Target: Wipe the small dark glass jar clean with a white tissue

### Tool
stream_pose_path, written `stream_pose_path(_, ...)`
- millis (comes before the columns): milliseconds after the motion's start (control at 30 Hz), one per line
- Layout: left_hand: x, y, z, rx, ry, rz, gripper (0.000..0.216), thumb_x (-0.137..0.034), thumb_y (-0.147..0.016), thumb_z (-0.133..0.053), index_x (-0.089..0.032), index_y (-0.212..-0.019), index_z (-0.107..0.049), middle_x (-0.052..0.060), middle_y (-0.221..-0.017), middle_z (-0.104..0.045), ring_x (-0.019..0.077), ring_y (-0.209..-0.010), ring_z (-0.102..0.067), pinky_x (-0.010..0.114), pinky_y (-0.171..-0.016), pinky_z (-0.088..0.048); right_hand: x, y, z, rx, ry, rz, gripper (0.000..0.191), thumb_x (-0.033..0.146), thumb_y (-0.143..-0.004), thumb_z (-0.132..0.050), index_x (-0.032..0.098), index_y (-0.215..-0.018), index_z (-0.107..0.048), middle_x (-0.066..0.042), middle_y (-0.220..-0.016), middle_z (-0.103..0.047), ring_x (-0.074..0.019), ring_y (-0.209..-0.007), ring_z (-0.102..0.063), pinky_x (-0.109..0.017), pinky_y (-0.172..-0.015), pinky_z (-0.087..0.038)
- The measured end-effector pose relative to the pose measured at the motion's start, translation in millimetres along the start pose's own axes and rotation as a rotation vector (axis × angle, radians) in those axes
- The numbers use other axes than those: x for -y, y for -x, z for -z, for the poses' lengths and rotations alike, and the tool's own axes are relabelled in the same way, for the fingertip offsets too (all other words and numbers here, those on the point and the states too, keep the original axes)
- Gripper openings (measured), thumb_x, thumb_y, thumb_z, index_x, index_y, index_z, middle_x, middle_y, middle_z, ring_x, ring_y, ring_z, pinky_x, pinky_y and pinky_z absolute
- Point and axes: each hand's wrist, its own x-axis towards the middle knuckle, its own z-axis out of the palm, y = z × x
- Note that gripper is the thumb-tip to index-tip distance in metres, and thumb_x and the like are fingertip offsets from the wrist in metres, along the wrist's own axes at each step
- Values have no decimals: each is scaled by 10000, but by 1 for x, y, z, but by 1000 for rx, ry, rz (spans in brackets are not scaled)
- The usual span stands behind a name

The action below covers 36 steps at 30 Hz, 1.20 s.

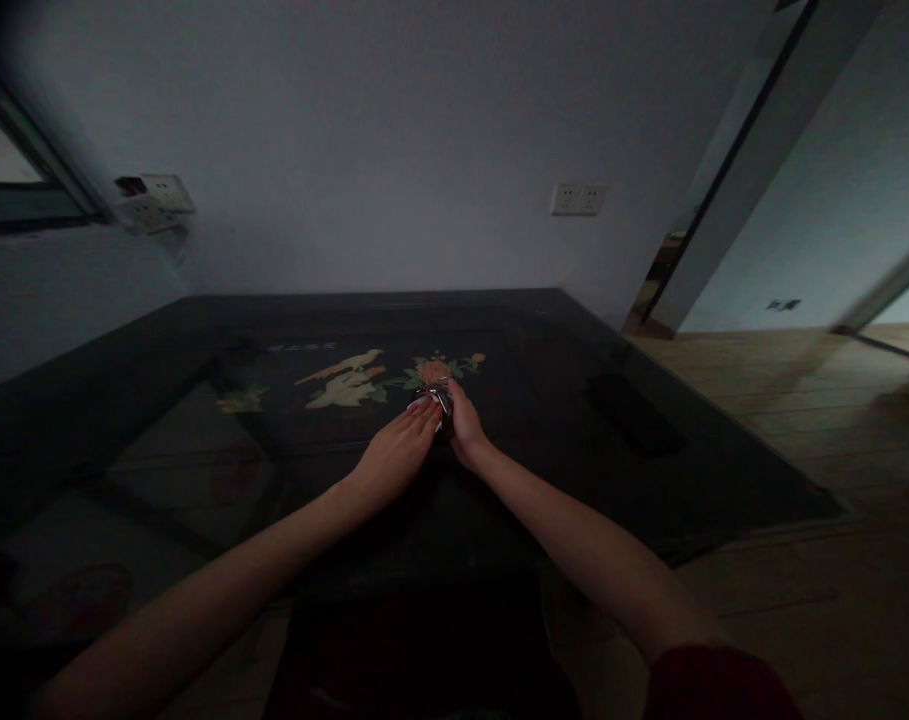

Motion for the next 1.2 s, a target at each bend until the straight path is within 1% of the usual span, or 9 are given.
stream_pose_path(200, -6, 2, 19, 89, -10, 43, 344, -41, -875, -383, -6, -1156, -578, 220, -1200, -631, 252, -1152, -589, 371, -1008, -430, 1, 3, -2, 32, 131, 53, 357, 535, -757, -555, 204, -768, -688, -6, -697, -714, -181, -718, -648, -284, -659, -458)
stream_pose_path(300, -5, 5, 26, 153, 55, 38, 245, -71, -830, -444, -84, -967, -647, 163, -973, -713, 260, -949, -672, 366, -861, -502, 2, 7, -3, 131, 211, 131, 409, 570, -744, -549, 195, -777, -709, -18, -699, -716, -184, -712, -648, -292, -686, -457)
stream_pose_path(367, -2, 6, 28, 169, 122, 87, 211, -111, -814, -470, -129, -919, -652, 131, -892, -719, 263, -848, -687, 360, -771, -522, 3, 10, -4, 176, 255, 155, 421, 578, -745, -546, 196, -786, -714, -22, -701, -717, -187, -704, -647, -297, -685, -457)
stream_pose_path(467, 0, 7, 25, 153, 315, 170, 239, -117, -817, -453, -170, -950, -645, 99, -915, -722, 245, -840, -690, 334, -758, -518, 5, 12, -4, 171, 248, 141, 416, 579, -745, -539, 203, -792, -710, -23, -689, -714, -194, -698, -649, -308, -681, -466)
stream_pose_path(600, 0, 6, 13, 74, 529, 166, 343, -72, -833, -410, -187, -1102, -591, 76, -1034, -715, 208, -940, -681, 294, -817, -510, 6, 9, -3, 154, 150, 82, 385, 572, -713, -542, 212, -730, -677, -29, -660, -704, -235, -793, -666, -339, -718, -490)
stream_pose_path(733, 0, 6, 5, -23, 386, 72, 434, -58, -861, -382, -111, -1284, -468, 149, -1293, -589, 215, -1192, -562, 335, -989, -451, 4, 4, -3, 90, 93, 57, 314, 533, -692, -575, 225, -685, -632, -29, -689, -710, -249, -890, -659, -355, -775, -503)
stream_pose_path(867, -2, 4, 3, -47, 126, 1, 418, -49, -892, -343, -15, -1289, -467, 209, -1360, -511, 237, -1307, -444, 366, -1090, -360, 2, 3, -3, 12, 51, 45, 253, 482, -706, -602, 231, -676, -614, -23, -708, -714, -238, -901, -658, -347, -774, -513)
stream_pose_path(1033, -9, 4, 12, -15, -17, 56, 363, -57, -890, -376, -4, -1204, -550, 216, -1249, -603, 250, -1194, -560, 361, -1024, -424, 4, 6, -5, 56, 78, -28, 308, 512, -752, -558, 223, -677, -628, -33, -708, -712, -229, -896, -657, -336, -761, -505)
stream_pose_path(1200, -10, 5, 26, 105, 23, 51, 230, -87, -842, -442, -75, -911, -661, 163, -919, -715, 241, -896, -677, 353, -844, -502, 6, 11, -7, 115, 186, 54, 381, 558, -758, -547, 205, -710, -682, -38, -697, -716, -224, -842, -660, -322, -751, -478)
